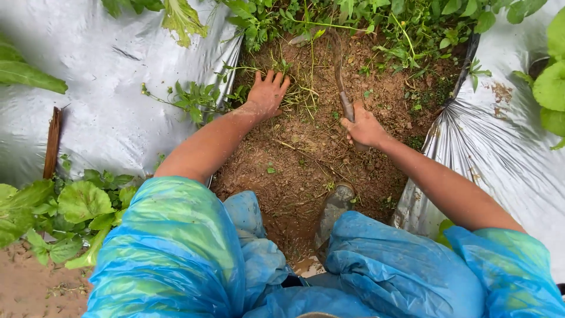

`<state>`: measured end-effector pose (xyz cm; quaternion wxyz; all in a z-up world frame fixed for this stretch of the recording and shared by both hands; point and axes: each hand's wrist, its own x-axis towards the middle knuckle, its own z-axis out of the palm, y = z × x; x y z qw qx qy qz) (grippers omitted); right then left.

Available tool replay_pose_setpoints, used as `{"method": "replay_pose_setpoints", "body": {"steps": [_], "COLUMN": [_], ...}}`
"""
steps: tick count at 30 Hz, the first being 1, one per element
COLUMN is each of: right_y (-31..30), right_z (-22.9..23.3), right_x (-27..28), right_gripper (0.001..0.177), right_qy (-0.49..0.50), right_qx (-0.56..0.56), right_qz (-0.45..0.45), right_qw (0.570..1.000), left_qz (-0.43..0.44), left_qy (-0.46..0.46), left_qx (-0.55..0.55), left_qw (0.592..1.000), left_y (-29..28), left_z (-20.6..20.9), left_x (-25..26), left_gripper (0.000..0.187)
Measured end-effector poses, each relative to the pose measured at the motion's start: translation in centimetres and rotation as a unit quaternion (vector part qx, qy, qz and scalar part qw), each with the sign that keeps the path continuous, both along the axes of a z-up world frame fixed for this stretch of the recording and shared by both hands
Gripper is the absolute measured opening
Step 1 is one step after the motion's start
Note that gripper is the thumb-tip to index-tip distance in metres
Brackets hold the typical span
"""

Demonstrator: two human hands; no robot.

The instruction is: The person is weeding a vegetable garden bed by cutting weeds with a sickle and pulling them out by hand.

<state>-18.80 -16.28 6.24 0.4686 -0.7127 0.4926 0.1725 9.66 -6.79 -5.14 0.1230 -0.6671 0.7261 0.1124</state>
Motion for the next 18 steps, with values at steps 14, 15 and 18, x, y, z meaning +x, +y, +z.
{"method": "replay_pose_setpoints", "body": {"steps": [14, 15, 18], "right_y": [7.2, 7.5, 7.6], "right_z": [-4.6, -5.5, -7.7], "right_x": [-1.8, -2.0, -2.2], "right_gripper": [0.022, 0.022, 0.015], "right_qy": [-0.094, -0.094, -0.105], "right_qx": [0.161, 0.162, 0.152], "right_qz": [-0.034, -0.034, -0.041], "right_qw": [0.982, 0.982, 0.982], "left_qz": [-0.103, -0.103, -0.089], "left_qy": [-0.027, -0.027, -0.03], "left_qx": [-0.079, -0.078, -0.09], "left_qw": [0.991, 0.991, 0.992], "left_y": [2.8, 2.9, 3.1], "left_z": [0.8, 0.5, 0.0], "left_x": [0.1, 0.0, -0.2], "left_gripper": [0.091, 0.091, 0.094]}}
